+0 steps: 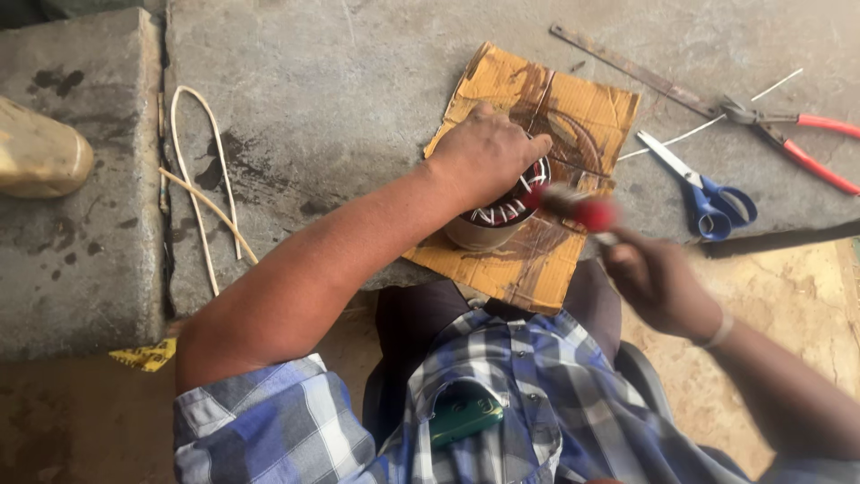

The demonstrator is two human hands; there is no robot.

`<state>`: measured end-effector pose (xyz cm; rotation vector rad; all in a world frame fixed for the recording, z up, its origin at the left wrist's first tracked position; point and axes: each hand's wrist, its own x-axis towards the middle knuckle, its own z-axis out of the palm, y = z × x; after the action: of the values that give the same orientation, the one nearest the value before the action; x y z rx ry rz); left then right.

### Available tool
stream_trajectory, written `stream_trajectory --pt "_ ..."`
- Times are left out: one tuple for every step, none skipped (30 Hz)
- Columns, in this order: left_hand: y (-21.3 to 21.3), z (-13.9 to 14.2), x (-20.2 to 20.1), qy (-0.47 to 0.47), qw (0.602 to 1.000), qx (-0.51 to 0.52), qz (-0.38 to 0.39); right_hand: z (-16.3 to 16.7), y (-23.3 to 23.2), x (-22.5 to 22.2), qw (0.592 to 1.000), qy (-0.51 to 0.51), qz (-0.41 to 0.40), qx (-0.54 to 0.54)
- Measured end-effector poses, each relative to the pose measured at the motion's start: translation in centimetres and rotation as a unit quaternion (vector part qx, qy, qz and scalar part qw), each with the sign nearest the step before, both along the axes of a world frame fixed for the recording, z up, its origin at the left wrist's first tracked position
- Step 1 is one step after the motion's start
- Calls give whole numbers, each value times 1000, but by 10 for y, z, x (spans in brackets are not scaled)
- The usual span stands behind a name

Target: The person uses a hammer to repeatedly tap a cylindrical electrical component with red and white windings that rests on a piece of cardboard. They periodically adjust the component with their hands and continue hammering throughout the clip.

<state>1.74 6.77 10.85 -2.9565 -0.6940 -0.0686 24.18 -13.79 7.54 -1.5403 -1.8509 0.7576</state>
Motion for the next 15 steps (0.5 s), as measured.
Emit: stream_trajectory --pt "0 0 0 1 1000 -9 -4 13 -3 0 1000 1 -8 -16" --pt "0 1 -1 2 1000 -15 -6 25 0 2 999 2 -14 -29" --pt "1 1 -1 8 1000 -26 2 37 5 4 999 1 -17 -41" --pt "1 1 -2 14 999 -36 8 45 12 4 995 -47 -4 -91" --pt "2 0 -2 21 999 -46 12 52 20 3 986 -93 8 -139" --pt "2 -1 -2 6 999 -35 1 58 24 2 972 -141 20 -187" --pt "2 -3 -3 -9 1000 -23 -9 62 25 0 974 -155 17 -164" --pt "2 -4 -3 -24 999 -11 -19 65 27 -2 975 -170 15 -141" --pt "2 -4 -4 -29 999 -1 -18 66 28 -5 976 -182 12 -119" --pt "2 -4 -4 -33 999 10 -21 65 29 -8 972 -177 10 -156" --pt "1 -3 -5 -39 999 20 -21 64 28 -9 966 -174 10 -192" --pt "1 -1 -6 -25 999 17 -20 62 26 -9 959 -171 11 -228" --pt "1 4 -6 -11 1000 17 -21 60 23 -7 966 -159 -12 -204" --pt "0 9 -7 0 1000 16 -16 59 18 -1 972 -150 -30 -180" --pt "-3 15 -8 16 1000 23 -2 57 14 6 976 -140 -48 -158"
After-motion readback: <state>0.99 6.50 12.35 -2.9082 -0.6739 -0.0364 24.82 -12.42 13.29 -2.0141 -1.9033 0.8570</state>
